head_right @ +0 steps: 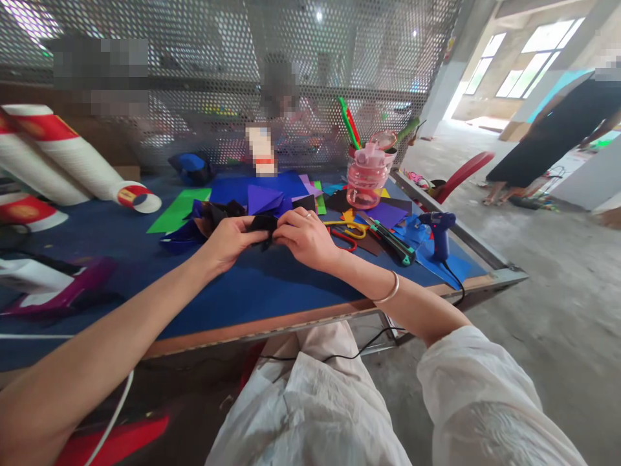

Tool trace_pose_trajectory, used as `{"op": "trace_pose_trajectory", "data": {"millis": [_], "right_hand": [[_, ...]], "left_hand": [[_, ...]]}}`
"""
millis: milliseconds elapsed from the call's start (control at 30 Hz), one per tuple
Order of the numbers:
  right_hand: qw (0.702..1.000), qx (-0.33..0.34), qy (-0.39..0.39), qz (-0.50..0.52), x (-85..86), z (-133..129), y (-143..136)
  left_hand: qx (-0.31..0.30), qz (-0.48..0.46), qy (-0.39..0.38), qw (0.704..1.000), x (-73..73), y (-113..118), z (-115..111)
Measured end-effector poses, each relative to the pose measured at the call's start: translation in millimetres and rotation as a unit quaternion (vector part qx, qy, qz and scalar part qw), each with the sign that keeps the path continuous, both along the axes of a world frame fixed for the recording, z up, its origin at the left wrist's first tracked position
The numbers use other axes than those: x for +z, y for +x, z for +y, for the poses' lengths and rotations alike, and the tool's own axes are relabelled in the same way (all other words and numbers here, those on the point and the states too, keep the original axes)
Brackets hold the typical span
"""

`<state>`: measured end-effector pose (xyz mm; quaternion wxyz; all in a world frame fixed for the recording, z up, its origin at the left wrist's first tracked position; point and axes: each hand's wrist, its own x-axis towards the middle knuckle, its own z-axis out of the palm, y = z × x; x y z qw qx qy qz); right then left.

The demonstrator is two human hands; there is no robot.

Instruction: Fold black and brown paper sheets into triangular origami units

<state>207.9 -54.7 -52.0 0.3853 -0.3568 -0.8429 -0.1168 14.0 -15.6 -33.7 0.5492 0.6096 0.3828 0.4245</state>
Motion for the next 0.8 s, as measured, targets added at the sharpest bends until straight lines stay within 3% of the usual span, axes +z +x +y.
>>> {"op": "trace_pose_trajectory", "data": {"millis": [200,433,567,800], "right_hand": [[0.998,0.028,0.006,0.055,1.1,-4.6,-1.1],[0.999,0.047,-0.003,-0.017,8.2,-7.6,1.5],[0.999,0.046,0.012,-0.001,9.0,-8.6,1.2],[0.992,0.02,-0.071,0.106,7.1,-13.5,-6.2]], "left_hand": [[-0.007,-0.015,-0.029,0.999,2.2,-2.0,0.4],[-0.033,-0.018,-0.074,0.997,10.7,-2.6,-5.1],[-0.036,-0.015,-0.064,0.997,10.6,-1.1,-7.0],[-0.025,-0.004,-0.004,1.0,6.9,-0.3,-6.1]]}}
